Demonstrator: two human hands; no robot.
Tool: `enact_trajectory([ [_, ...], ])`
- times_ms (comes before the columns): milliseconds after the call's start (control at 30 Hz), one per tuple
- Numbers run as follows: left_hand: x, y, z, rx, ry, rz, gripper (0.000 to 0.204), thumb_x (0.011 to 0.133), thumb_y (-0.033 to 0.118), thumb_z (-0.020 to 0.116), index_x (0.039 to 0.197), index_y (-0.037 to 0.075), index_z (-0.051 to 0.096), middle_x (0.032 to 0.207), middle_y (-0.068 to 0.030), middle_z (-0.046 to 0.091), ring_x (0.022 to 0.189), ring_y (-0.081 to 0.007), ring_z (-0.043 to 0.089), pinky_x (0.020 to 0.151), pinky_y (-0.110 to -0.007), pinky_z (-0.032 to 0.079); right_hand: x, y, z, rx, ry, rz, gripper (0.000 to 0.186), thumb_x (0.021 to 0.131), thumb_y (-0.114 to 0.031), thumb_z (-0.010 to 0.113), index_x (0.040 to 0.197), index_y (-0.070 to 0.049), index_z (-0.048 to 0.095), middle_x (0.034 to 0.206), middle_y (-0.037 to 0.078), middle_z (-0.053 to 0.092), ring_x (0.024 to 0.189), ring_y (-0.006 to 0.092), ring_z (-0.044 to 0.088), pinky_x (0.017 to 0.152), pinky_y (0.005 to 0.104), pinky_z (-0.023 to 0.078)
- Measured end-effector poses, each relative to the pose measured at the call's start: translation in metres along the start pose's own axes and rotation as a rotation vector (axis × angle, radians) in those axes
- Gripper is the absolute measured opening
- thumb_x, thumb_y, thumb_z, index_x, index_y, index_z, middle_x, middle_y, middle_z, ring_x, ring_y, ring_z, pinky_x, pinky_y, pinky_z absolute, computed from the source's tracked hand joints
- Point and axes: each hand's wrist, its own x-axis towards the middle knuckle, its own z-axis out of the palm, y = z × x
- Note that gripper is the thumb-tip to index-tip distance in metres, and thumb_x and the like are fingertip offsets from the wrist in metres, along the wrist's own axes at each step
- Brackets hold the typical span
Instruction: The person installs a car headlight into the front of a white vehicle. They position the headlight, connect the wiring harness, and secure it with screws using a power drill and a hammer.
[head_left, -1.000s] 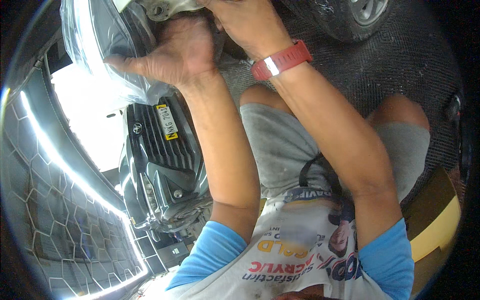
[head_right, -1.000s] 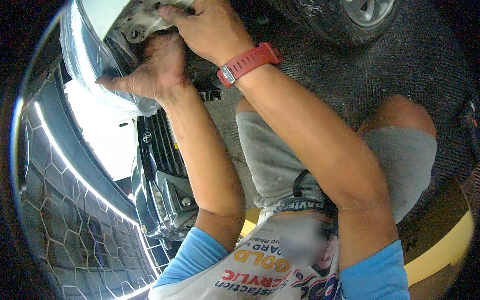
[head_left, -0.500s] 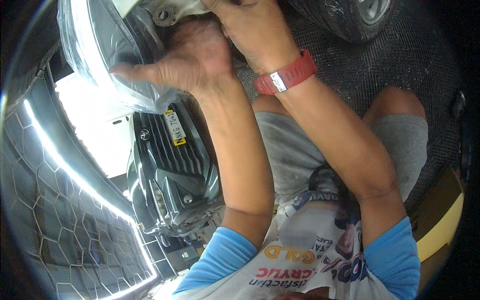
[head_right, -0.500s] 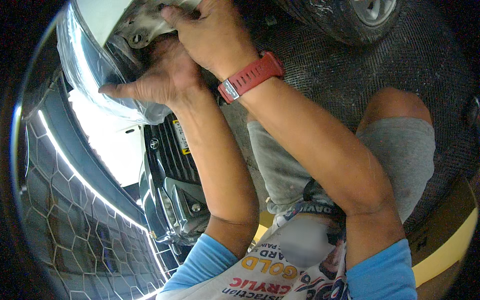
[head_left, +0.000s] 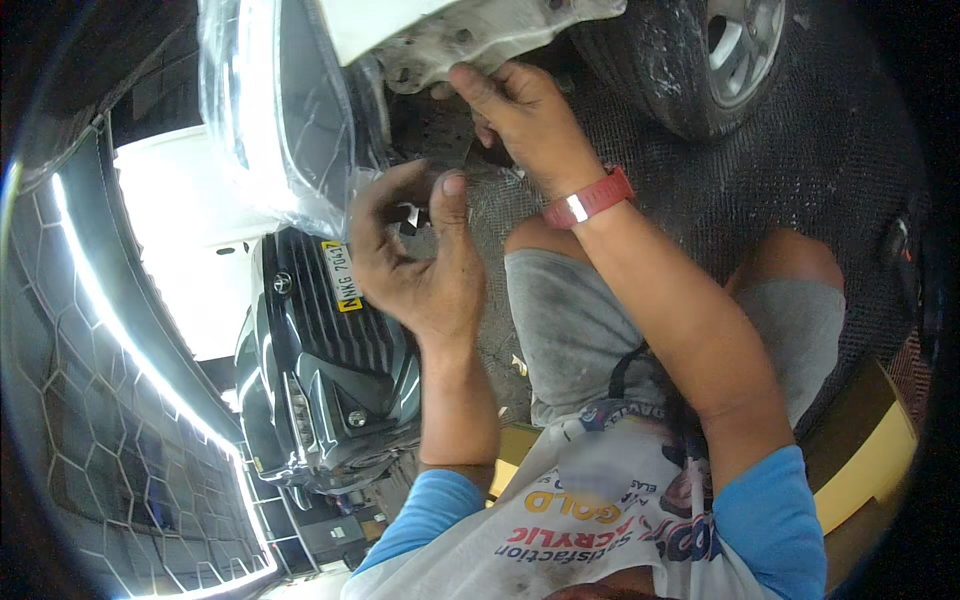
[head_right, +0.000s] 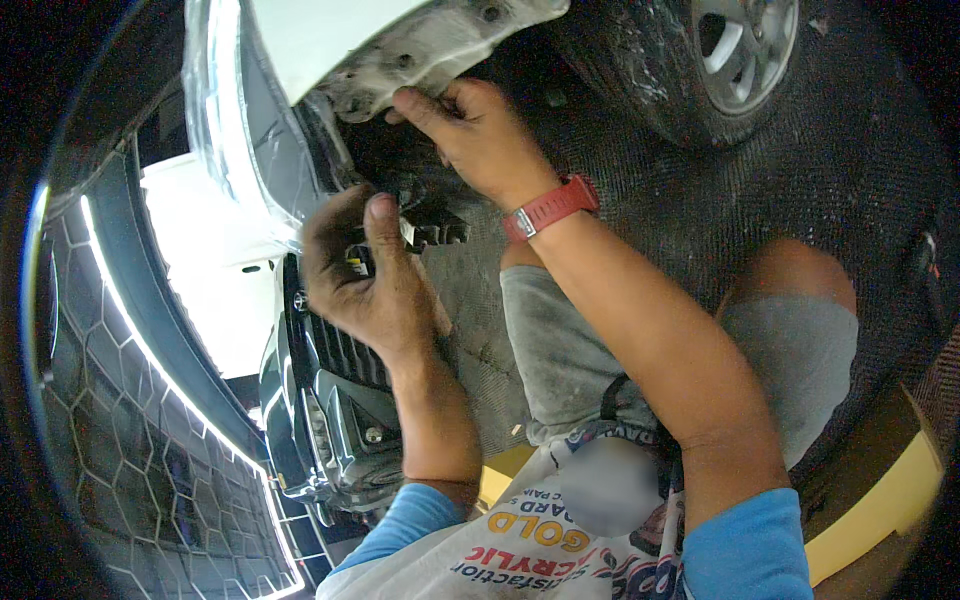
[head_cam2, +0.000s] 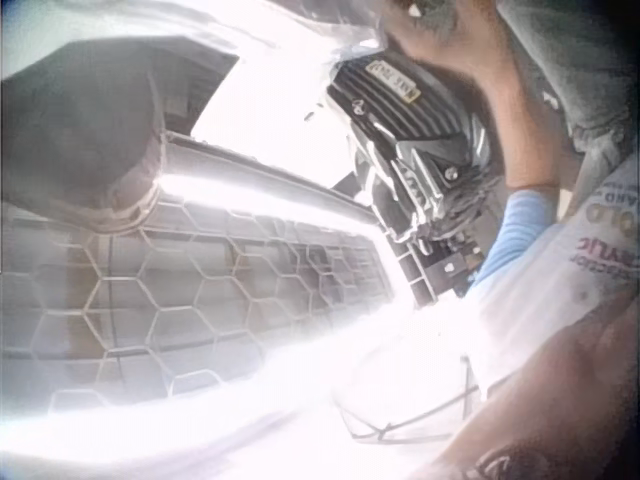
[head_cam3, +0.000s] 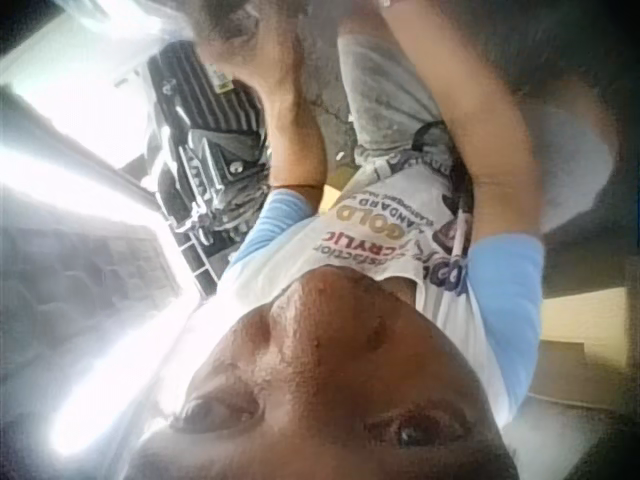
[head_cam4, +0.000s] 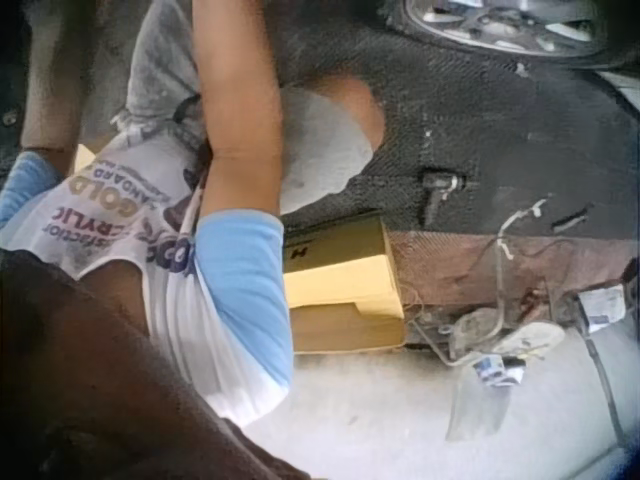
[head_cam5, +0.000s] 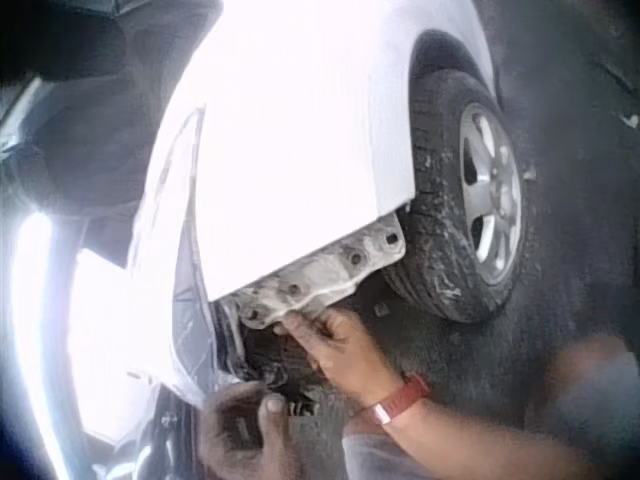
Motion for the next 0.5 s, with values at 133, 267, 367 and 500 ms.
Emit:
enact_trajectory([
  [133,0.072,0.009,-0.014,0.540,0.062,0.574,0.072,0.075,0.028,0.092,0.131,0.000,0.057,0.132,-0.0161,0.061,0.121,-0.0302,0.056,0.106,-0.044,0.042,0.008,0.008,-0.018,-0.091,-0.023,0.059,0.054,0.101,-0.053,0.061,0.087,-0.004,0.078,0.062,-0.001,0.056,0.059,0.0095,0.052,0.057,0.0281,0.042],
  [267,0.121,0.004,-0.011,0.654,-0.007,0.670,0.098,0.066,0.046,0.092,0.148,0.013,0.049,0.151,-0.0170,0.047,0.141,-0.0391,0.040,0.116,-0.054,0.032,-0.005,-0.008,-0.005,-0.045,0.001,0.122,0.060,0.100,-0.054,0.061,0.066,-0.005,0.063,0.060,0.000,0.054,0.055,0.0098,0.049,0.056,0.0285,0.040],
  [367,0.131,0.012,-0.003,0.687,0.005,0.684,0.093,0.070,0.050,0.088,0.150,0.022,0.050,0.154,-0.0152,0.046,0.142,-0.0386,0.039,0.117,-0.054,0.030,0.000,-0.003,-0.011,-0.024,0.026,0.142,0.058,0.101,-0.053,0.061,0.064,-0.008,0.058,0.060,-0.001,0.053,0.056,0.0091,0.049,0.055,0.0285,0.040],
  [500,0.128,0.002,-0.015,0.803,-0.023,0.651,0.086,0.075,0.054,0.082,0.150,0.026,0.052,0.157,-0.0143,0.043,0.144,-0.0374,0.037,0.119,-0.054,0.027,-0.002,-0.006,-0.016,0.071,0.047,0.186,0.051,0.101,-0.047,0.064,0.067,-0.009,0.057,0.061,-0.002,0.051,0.056,0.0090,0.047,0.056,0.0284,0.040],
])
